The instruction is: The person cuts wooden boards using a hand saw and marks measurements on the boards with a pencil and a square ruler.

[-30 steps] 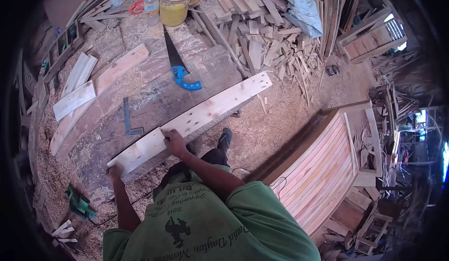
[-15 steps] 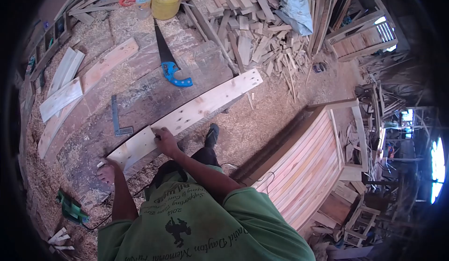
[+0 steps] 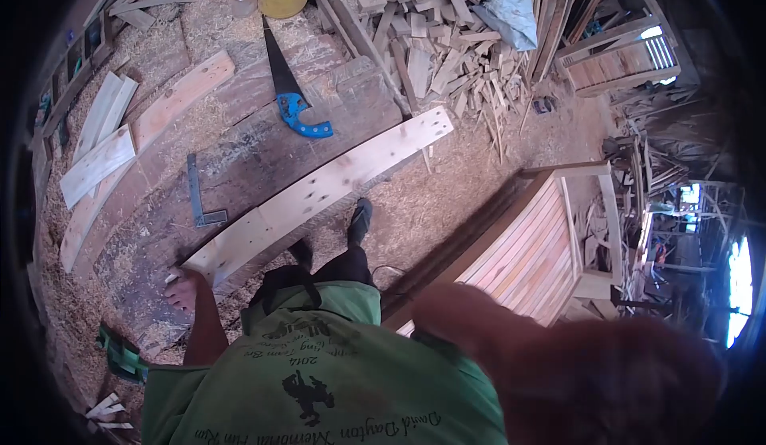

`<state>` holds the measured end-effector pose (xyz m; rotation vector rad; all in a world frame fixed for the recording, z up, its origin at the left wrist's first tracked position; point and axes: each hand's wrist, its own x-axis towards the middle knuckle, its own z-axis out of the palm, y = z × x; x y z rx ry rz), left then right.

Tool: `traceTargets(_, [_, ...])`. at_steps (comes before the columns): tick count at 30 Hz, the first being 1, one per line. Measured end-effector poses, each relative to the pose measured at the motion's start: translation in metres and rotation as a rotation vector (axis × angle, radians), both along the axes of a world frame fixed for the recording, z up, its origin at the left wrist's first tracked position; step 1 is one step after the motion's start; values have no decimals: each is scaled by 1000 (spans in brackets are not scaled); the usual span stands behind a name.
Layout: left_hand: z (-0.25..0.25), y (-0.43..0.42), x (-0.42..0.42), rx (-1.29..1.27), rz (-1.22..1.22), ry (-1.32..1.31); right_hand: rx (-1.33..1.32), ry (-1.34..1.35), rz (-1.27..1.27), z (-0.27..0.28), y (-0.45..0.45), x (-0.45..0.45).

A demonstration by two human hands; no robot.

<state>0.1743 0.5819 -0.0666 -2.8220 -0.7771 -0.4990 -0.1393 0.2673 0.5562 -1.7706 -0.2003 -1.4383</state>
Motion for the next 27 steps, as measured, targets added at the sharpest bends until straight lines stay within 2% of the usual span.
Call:
traceTargets(3, [1, -4, 2, 1, -16, -16, -190, 75, -38, 20, 1, -15])
traceTargets(9, [0, -5, 4, 26, 44, -31, -243, 101, -190, -2, -5, -11])
traceTargets(12, [5, -8, -1, 31, 86, -12, -73, 255, -429, -81, -11, 12])
traceTargets(15, [8, -9, -4, 34, 146, 1, 214, 689, -681, -195, -6, 42])
traceTargets(16, [10, -8, -6, 43, 161, 2, 536, 991, -535, -224, -1, 52])
traceTargets(17, [11, -4, -7, 53, 170, 2, 563, 1199, -416, -279, 1, 45])
traceTargets(18, [10, -2, -6, 60, 171, 1, 482, 1338, -422, -341, 14, 36])
traceTargets(20, [7, -1, -5, 64, 163, -5, 202, 1346, -400, -419, 42, 18])
traceTargets(25, [11, 1, -5, 80, 108, -17, 248, 1431, -292, -468, 75, 36])
traceTargets(27, [5, -3, -2, 72, 87, -29, 212, 1462, -279, -470, 69, 47])
